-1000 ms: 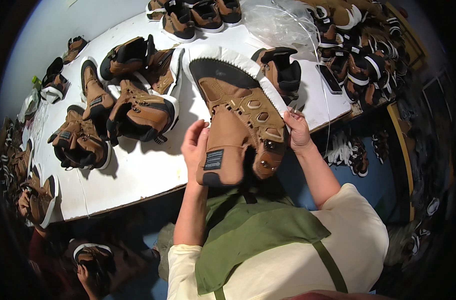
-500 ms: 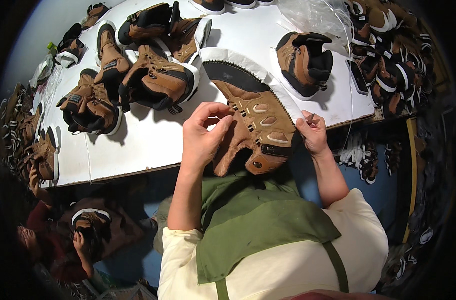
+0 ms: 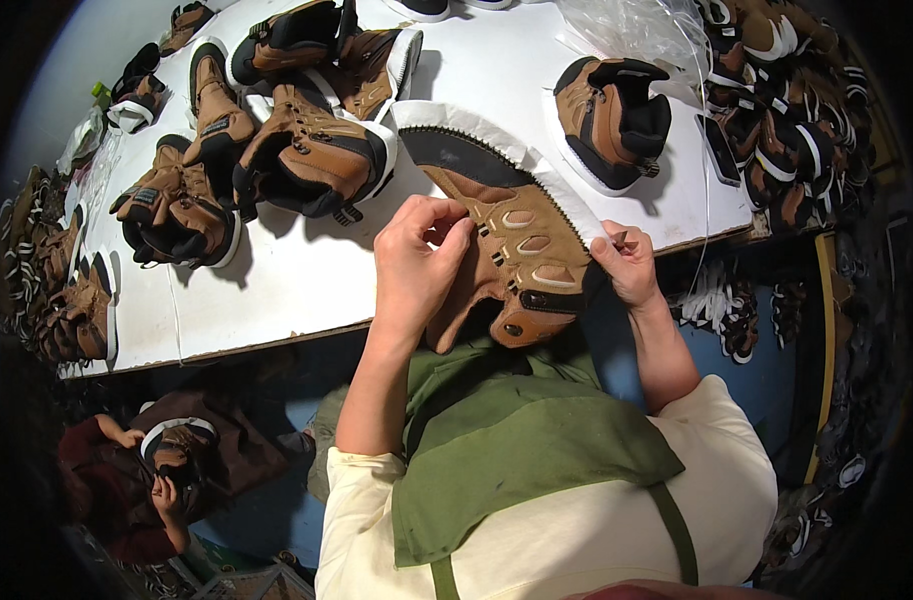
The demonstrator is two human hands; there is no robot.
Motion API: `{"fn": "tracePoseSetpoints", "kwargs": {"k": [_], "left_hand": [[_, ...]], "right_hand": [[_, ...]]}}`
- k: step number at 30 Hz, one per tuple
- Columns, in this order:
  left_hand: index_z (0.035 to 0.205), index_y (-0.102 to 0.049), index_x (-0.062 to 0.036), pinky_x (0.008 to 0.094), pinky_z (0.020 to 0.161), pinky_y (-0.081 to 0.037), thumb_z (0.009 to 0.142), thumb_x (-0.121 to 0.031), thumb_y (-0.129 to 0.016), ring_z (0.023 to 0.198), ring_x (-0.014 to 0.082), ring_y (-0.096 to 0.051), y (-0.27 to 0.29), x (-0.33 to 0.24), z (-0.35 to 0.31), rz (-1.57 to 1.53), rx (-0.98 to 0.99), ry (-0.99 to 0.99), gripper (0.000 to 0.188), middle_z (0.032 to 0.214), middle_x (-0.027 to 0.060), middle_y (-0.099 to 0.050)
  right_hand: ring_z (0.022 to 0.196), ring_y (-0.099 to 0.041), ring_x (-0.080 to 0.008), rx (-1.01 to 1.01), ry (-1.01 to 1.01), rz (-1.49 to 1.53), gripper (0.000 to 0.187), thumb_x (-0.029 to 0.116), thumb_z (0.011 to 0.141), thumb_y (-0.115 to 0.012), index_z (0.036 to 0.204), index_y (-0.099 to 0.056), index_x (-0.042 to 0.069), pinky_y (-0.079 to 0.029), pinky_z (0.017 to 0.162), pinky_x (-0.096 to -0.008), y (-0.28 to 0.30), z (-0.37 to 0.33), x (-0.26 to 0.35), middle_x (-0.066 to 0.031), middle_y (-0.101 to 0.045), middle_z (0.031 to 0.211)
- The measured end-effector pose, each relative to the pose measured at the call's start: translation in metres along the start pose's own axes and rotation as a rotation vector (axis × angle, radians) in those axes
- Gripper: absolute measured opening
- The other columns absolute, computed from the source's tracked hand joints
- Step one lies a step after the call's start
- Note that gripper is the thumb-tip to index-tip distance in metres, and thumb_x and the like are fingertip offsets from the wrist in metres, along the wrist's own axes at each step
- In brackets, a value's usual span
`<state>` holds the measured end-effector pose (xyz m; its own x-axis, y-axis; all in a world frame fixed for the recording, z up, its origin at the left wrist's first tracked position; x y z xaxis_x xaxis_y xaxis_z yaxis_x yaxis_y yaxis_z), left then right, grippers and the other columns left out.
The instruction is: The person handles a brown and black high-top sneaker, repeatedly adjusting the laces, tongue, and heel counter. They rotate the shoe to inspect the sole and upper, then place it on a white table among many similar shoes. A second worker is visible across the table performing similar actions.
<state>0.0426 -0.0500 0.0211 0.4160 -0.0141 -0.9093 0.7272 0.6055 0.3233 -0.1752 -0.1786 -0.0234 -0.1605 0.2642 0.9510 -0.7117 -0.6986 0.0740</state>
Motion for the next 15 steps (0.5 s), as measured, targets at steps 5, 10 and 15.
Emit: {"fn": "tracePoseSetpoints", "kwargs": {"k": [5,10,15], "left_hand": [[0.083,-0.064,0.0042,0.0273,0.06,-0.051,0.078,-0.003,-0.067,0.064,0.0174,-0.063,-0.001,-0.001,0.001,0.037,-0.033,-0.046,0.01,0.078,0.01,-0.062],[0.082,-0.063,0.0041,0.0279,0.059,-0.05,0.077,-0.002,-0.066,0.064,0.0181,-0.063,-0.003,-0.003,0.001,0.038,-0.038,-0.066,0.008,0.076,0.0105,-0.061],[0.082,-0.062,0.0041,0.0287,0.057,-0.048,0.079,-0.002,-0.064,0.062,0.0188,-0.06,-0.004,0.003,0.002,0.07,-0.009,-0.069,0.007,0.076,0.0115,-0.06]], "right_hand": [[0.061,-0.03,-0.0043,0.035,0.035,-0.033,0.028,0.021,0.095,-0.059,0.083,-0.06,-0.004,-0.023,0.052,-0.023,0.0,0.001,0.003,0.0068,-0.039,0.065],[0.062,-0.032,-0.0042,0.052,0.003,-0.015,0.027,0.02,0.095,-0.059,0.086,-0.062,-0.005,-0.025,0.052,-0.0223,-0.003,0.002,0.008,0.0059,-0.042,0.066],[0.062,-0.034,-0.0043,0.065,-0.009,-0.02,0.026,0.021,0.095,-0.058,0.09,-0.062,-0.005,-0.027,0.053,-0.0223,-0.004,0.001,0.008,0.0053,-0.044,0.067]]}}
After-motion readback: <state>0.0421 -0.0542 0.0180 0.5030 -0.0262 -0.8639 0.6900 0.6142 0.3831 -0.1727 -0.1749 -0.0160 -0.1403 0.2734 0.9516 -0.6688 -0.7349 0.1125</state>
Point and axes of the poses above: each hand's wrist, its own z-axis towards the middle knuckle, its own y-axis out of the back of the hand, x = y × z, the point moved 3 cm from there along z, towards the middle knuckle
